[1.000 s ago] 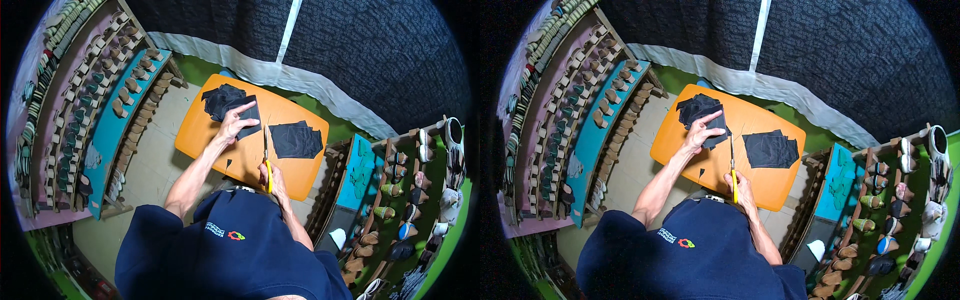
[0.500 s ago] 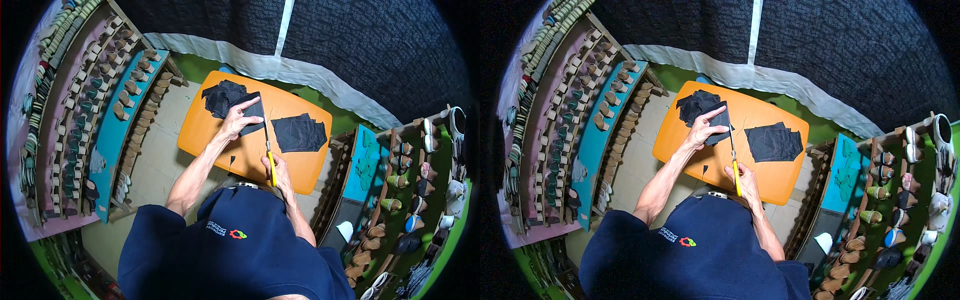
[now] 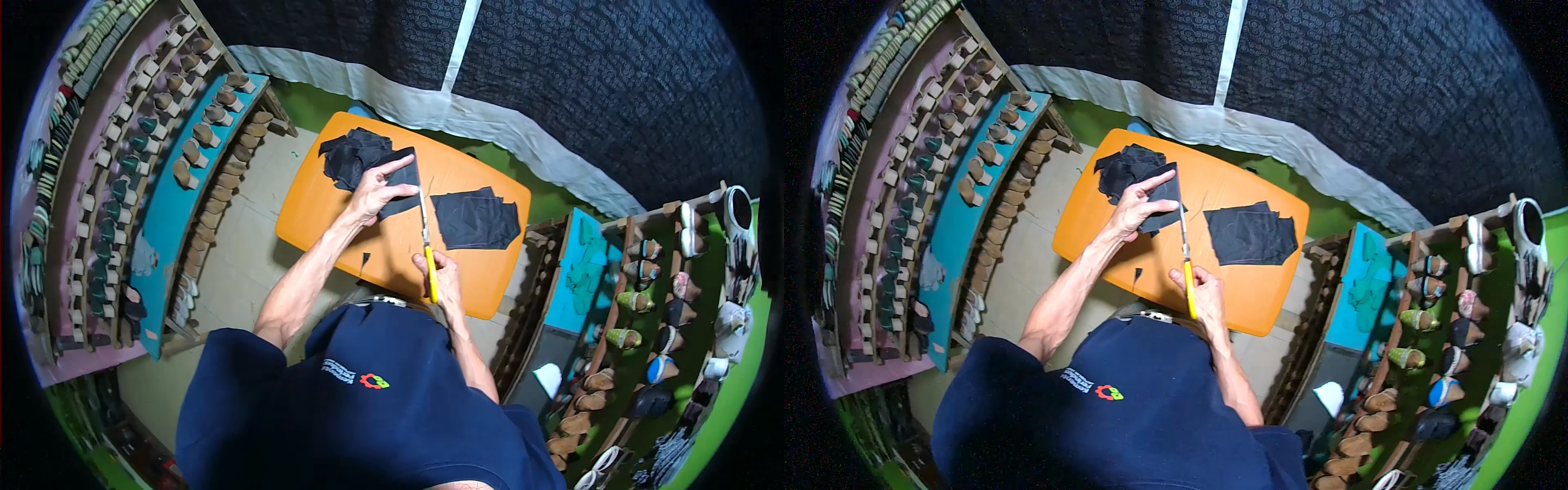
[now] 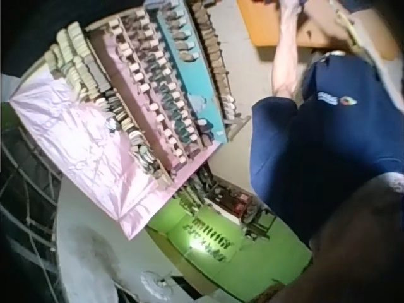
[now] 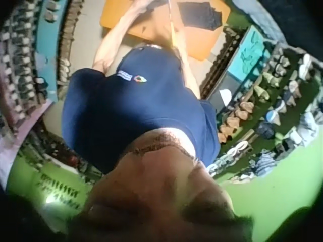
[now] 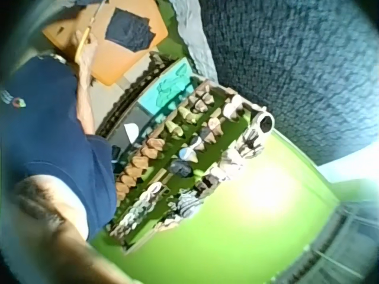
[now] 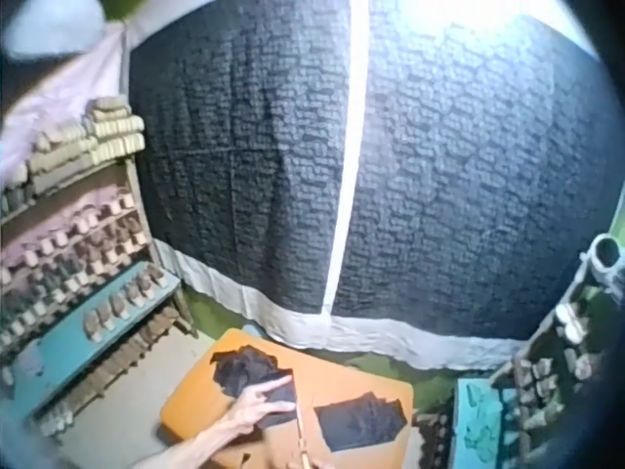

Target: The person uses yellow-handled scissors to cut a stack of black material on an orange table. They repeatedly trim the edges of the material, creating shaped pieces and small offcuts. The workspace is surrounded by shelves filled with shoe lasts.

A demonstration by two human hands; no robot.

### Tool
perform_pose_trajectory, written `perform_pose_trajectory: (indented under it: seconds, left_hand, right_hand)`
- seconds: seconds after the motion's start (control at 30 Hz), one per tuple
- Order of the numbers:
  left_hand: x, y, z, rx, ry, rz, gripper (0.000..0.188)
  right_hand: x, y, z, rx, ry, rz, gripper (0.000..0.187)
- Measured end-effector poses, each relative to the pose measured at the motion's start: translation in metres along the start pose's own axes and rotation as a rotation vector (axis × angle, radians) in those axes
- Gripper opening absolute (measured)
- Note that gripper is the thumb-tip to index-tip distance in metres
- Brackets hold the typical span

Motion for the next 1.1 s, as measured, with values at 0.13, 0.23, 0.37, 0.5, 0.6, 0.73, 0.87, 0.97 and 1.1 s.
perform_pose_trajectory:
  seconds: [0.13,0.23,0.37,0.5,0.6,0.73,0.87,0.97,1.1]
  left_hand:
    - [-0.001,-0.002,0.0,0.014,-0.012,0.011,0.071]
    - [-0.003,-0.015,-0.002,0.032,-0.014,-0.074,0.071]
    - [0.001,-0.021,0.001,0.069,-0.031,-0.12,0.071]
    - [0.004,-0.021,0.005,0.086,-0.027,-0.053,0.071]
    - [0.004,-0.018,0.006,0.082,-0.026,-0.083,0.07]
    - [0.005,-0.013,0.007,0.088,-0.02,-0.062,0.07]
    - [0.005,-0.015,0.008,0.024,0.033,-0.021,0.067]
    - [0.002,-0.016,0.008,0.032,0.107,0.009,0.063]
    - [0.006,-0.024,0.01,0.04,0.063,0.01,0.059]
  right_hand:
    - [0.002,0.004,0.0,-0.02,-0.036,-0.003,0.05]
    - [-0.001,0.002,-0.004,-0.036,-0.07,0.003,0.052]
    - [-0.001,-0.011,-0.007,-0.022,-0.078,0.007,0.053]
    - [0.0,-0.018,-0.007,-0.02,-0.064,0.002,0.052]
    - [-0.001,-0.012,-0.008,0.004,-0.052,-0.029,0.051]
    - [-0.002,-0.016,-0.006,-0.013,-0.034,-0.051,0.05]
    - [-0.002,-0.008,-0.008,-0.009,-0.029,-0.07,0.051]
    - [0.0,-0.011,-0.006,-0.006,-0.038,-0.043,0.051]
    - [0.001,-0.011,-0.009,0.008,-0.064,0.006,0.045]
Point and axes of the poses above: each hand's wrist, its own z-axis away from the middle knuckle, its own x-axis out of the palm, y = z × x, the point moved 4 cm from there along -z, towards the middle knuckle, and after that the axes turned 5 degrees about -z, right-handed, at the moved point
